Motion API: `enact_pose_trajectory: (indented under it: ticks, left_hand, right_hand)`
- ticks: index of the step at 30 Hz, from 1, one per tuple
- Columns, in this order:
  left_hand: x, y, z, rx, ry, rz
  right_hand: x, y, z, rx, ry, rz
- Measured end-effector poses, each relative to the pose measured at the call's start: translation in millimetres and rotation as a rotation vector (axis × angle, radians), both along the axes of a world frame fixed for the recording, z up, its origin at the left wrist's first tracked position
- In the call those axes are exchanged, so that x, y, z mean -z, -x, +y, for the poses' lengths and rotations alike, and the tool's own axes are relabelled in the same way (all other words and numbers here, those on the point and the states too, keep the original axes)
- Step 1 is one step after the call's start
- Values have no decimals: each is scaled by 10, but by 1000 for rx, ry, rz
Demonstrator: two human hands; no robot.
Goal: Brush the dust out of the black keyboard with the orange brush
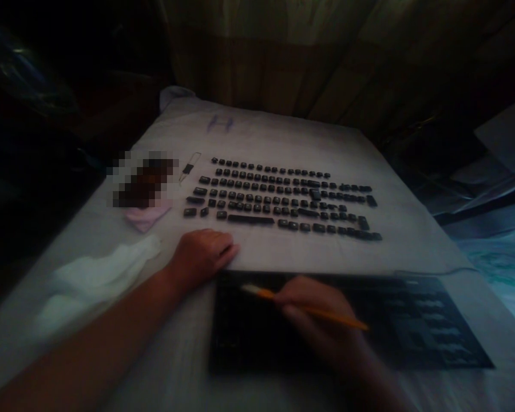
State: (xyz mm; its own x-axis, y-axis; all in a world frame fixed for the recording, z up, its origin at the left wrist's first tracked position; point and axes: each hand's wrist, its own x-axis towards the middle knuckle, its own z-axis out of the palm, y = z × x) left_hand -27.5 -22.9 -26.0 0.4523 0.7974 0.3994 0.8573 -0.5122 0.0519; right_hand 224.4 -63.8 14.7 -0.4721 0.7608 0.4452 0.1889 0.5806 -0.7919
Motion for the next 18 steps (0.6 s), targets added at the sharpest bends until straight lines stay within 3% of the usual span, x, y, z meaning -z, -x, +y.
enact_pose_trajectory:
  ticks: [6,18]
  left_hand:
    - [8,-3,5,1,0,-4]
    - [20,2,11,-4,17,10]
  right_hand:
    - [62,31,-47,-32,-32,-102]
    - [15,59,-75,-59,-12,-140]
